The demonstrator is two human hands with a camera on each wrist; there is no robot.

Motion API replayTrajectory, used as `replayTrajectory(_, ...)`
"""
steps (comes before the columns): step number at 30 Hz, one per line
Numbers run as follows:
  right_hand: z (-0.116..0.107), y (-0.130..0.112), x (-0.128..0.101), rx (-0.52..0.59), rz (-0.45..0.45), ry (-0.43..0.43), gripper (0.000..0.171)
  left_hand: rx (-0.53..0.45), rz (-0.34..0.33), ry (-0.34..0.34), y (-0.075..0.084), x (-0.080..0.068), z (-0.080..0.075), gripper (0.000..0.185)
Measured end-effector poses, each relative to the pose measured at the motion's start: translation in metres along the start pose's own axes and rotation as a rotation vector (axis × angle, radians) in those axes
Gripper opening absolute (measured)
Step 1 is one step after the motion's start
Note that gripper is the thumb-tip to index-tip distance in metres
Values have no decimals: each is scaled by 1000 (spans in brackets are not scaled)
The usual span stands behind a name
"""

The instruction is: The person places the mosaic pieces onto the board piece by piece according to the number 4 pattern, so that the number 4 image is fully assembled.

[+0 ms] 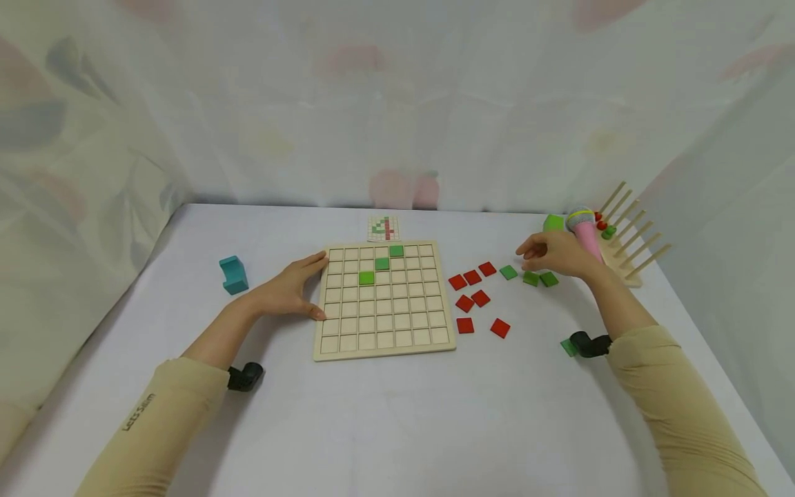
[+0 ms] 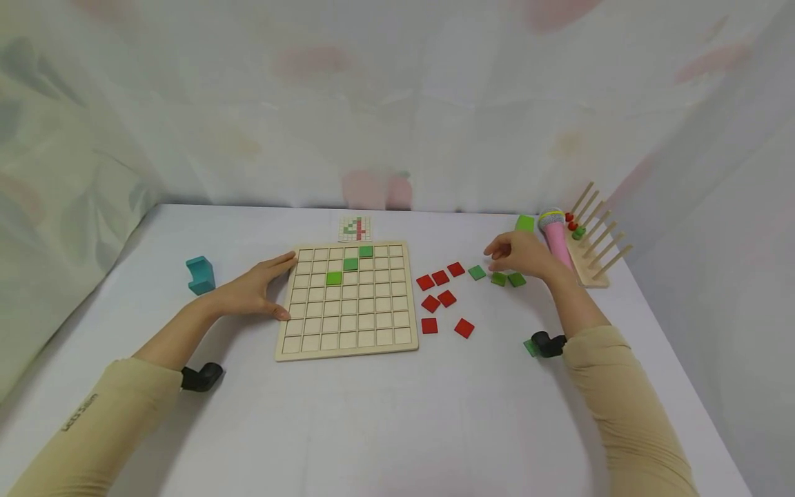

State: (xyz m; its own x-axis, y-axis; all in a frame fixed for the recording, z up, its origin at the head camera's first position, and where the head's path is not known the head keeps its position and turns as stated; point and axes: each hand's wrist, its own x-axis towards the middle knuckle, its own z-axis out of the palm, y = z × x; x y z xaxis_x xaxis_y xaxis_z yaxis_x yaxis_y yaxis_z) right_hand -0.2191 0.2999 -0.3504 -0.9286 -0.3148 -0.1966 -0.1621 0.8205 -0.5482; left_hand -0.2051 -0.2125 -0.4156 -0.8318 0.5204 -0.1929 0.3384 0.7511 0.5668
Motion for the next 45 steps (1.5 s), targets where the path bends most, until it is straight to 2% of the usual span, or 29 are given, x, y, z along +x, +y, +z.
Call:
replayTrajectory(5,-2,13,-5,24,5,-26,32,3,-4,1,0,-1,0,120)
replayTrajectory(14,1,23,-9,56,33,-77,40,3,-2,-1,-1,-2,0,119)
replayTrajectory(45,5,17,-6,-52,20,-83,24,-7,5,-1,-1,-1,0,120)
